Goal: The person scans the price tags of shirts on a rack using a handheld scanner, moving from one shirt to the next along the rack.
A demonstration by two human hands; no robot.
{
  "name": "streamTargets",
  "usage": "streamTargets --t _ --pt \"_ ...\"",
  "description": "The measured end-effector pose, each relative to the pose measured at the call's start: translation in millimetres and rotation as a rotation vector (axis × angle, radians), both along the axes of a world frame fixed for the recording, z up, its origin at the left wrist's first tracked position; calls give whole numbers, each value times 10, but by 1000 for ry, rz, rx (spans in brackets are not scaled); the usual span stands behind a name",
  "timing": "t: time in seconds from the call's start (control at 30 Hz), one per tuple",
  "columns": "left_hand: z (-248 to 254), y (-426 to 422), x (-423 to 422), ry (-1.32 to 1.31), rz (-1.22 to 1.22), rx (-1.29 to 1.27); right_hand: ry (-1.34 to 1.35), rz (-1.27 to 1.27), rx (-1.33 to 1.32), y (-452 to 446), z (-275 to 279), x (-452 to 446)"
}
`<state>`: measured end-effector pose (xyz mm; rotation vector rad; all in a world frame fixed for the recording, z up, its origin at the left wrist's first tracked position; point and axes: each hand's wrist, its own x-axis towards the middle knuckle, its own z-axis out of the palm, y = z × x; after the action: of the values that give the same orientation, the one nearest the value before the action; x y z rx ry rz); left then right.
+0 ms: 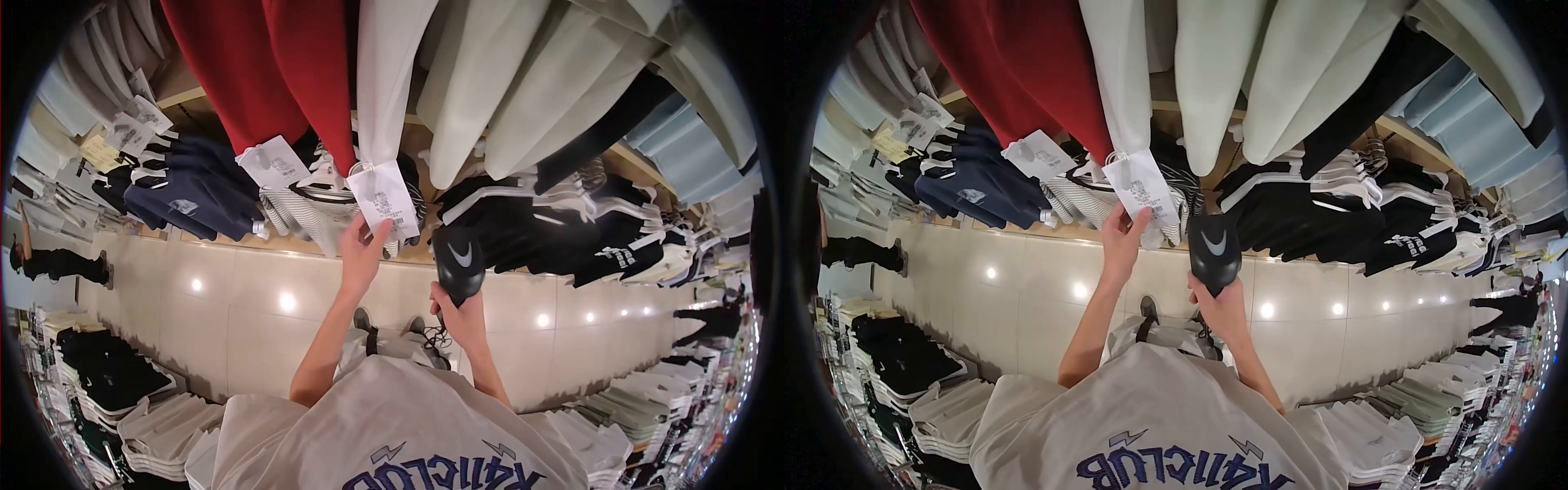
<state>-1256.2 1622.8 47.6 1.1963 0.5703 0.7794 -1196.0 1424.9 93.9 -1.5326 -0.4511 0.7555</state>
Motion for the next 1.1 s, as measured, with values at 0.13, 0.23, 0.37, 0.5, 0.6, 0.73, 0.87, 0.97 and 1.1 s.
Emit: streamTargets --t 0.13,0.23,0.37,0.5,0.6,0.73,0.87,0.97,1.1 --pt "-66 43 -63 -39 -57 61 -161 -39 -65 202 -24 -196" --pt "-42 88 -121 120 -130 203 -179 -57 -38 299 -112 -290" --pt "-40 69 -97 102 -122 299 -195 -88 -43 356 -167 -355" --pt "-33 71 -102 132 -189 308 -158 -106 -53 340 -257 -350" --pt "5 47 -101 165 -234 330 -151 -112 -37 322 -273 -339" --pt "86 3 -83 204 -256 329 -171 -120 -63 317 -220 -311" --pt "40 -7 -54 177 -246 366 -187 -136 -21 299 -261 -271" --pt "-9 -30 -38 159 -241 370 -162 -125 -32 258 -293 -238" --pt "-3 -56 -25 133 -235 390 -213 -132 -6 247 -330 -196"
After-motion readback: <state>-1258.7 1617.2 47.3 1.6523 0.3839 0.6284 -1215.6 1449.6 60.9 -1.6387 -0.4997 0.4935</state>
